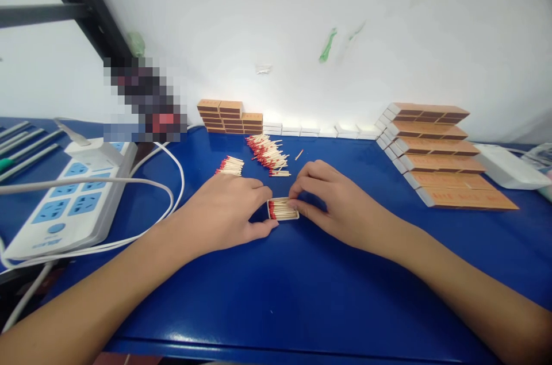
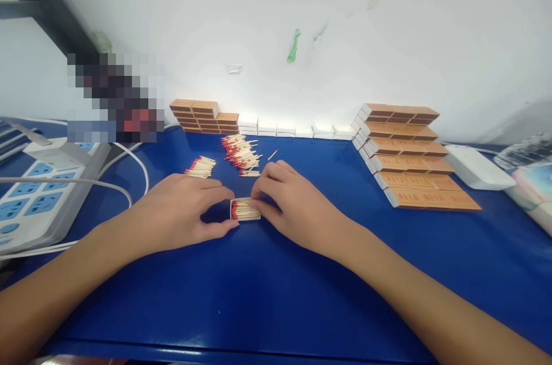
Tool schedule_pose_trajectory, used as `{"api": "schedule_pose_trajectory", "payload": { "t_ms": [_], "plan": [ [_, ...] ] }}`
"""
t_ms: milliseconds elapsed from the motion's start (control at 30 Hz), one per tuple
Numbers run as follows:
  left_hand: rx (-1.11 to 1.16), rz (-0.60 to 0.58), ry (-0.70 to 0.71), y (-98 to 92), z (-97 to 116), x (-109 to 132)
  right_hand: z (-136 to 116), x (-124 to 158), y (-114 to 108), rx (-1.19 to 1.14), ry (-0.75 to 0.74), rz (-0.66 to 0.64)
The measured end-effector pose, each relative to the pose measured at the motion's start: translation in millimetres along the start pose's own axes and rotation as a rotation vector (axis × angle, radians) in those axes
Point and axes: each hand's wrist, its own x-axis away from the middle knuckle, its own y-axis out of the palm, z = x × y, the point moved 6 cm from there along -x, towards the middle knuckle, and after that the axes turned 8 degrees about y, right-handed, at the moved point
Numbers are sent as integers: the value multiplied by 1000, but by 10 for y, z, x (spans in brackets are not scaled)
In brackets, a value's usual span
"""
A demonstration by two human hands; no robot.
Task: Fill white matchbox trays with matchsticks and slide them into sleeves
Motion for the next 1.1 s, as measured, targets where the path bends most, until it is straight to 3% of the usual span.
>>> {"api": "schedule_pose_trajectory", "payload": {
  "t_ms": [133,300,500,1100],
  "plan": [
    [1,-8,12,4,12,9,169,-108,3,20,50,92],
    [5,-24,-2,22,8,2,324,-227,127,54,86,101],
    [-6,-16,11,14,20,-21,309,-235,166,83,90,155],
    [9,-8,7,-3,10,-6,416,-262,178,105,128,110]
  ]
}}
